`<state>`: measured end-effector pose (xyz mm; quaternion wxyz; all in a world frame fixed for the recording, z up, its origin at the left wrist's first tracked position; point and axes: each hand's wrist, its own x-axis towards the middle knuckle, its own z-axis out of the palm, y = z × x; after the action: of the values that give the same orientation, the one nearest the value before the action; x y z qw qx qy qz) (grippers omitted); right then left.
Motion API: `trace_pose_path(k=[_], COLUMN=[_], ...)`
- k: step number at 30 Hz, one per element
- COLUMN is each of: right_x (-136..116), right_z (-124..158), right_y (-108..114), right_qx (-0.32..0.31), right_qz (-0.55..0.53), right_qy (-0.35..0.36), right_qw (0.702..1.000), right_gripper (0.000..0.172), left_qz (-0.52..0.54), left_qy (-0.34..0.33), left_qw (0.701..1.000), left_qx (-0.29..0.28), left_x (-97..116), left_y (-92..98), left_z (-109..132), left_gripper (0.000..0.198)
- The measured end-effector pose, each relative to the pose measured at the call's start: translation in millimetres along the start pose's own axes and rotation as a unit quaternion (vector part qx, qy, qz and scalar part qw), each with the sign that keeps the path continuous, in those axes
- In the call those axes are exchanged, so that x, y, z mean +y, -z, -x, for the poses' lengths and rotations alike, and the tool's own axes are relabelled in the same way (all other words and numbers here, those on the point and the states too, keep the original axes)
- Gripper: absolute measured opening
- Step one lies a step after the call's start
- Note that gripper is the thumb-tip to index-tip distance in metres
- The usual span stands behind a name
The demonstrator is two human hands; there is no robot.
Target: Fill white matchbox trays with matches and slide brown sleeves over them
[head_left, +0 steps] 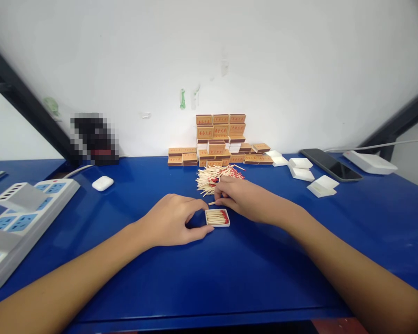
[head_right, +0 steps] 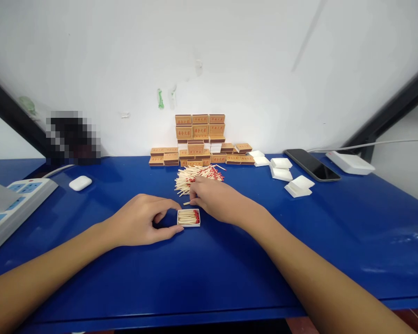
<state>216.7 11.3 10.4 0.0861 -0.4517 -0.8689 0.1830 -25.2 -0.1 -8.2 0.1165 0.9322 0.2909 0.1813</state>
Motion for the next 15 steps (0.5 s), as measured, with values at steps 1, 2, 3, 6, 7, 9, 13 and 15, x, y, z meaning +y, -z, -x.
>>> trace_pose_path(k=[1, 2, 3, 6, 7, 9, 13, 15], right_x=[-0.2, -0.2, -0.2, -1.0, -2.1, -5.7, -15.6, -19.6], right_z=[-0.2, -0.2, 0.1, 3.1, 4.7, 8.3, 14.6, 16.7], right_y=[-0.5, -0.8, -0.7, 3.7, 6.4, 11.9, 13.9, 10.0], right_qx=[-0.004, -0.008, -0.01, 0.0, 0.011, 0.03, 0.016, -0.012], right_qz=[0.006, 0.012, 0.018, 0.023, 0.021, 0.011, -0.002, 0.013], right_qy=[-0.003, -0.006, -0.009, -0.009, -0.008, -0.003, 0.005, 0.005], right_qw=[1.0, 1.0, 1.0, 1.0, 1.0, 0.999, 1.0, 1.0], right_gripper=[0.013, 0.013, 0.014, 0.016, 0.016, 0.017, 0.017, 0.015], left_qz=[0.0, 0.0, -0.001, -0.004, -0.005, -0.006, -0.011, -0.015], left_qy=[0.0, -0.001, -0.002, -0.005, -0.004, -0.003, 0.008, 0.016], left_qw=[1.0, 1.0, 1.0, 1.0, 1.0, 1.0, 0.999, 0.999], left_qx=[0.0, -0.001, 0.0, 0.003, 0.005, 0.011, 0.031, 0.031], left_x=[-0.1, -0.3, -0.4, -0.6, -0.7, -1.0, -1.9, -2.0], left_y=[-0.2, -0.3, -0.4, -0.5, -0.4, -0.2, 0.1, 0.0], left_z=[-0.1, -0.1, -0.2, -0.5, -0.6, -0.7, -0.5, -0.3], left_gripper=[0.027, 0.028, 0.028, 0.029, 0.028, 0.027, 0.026, 0.027])
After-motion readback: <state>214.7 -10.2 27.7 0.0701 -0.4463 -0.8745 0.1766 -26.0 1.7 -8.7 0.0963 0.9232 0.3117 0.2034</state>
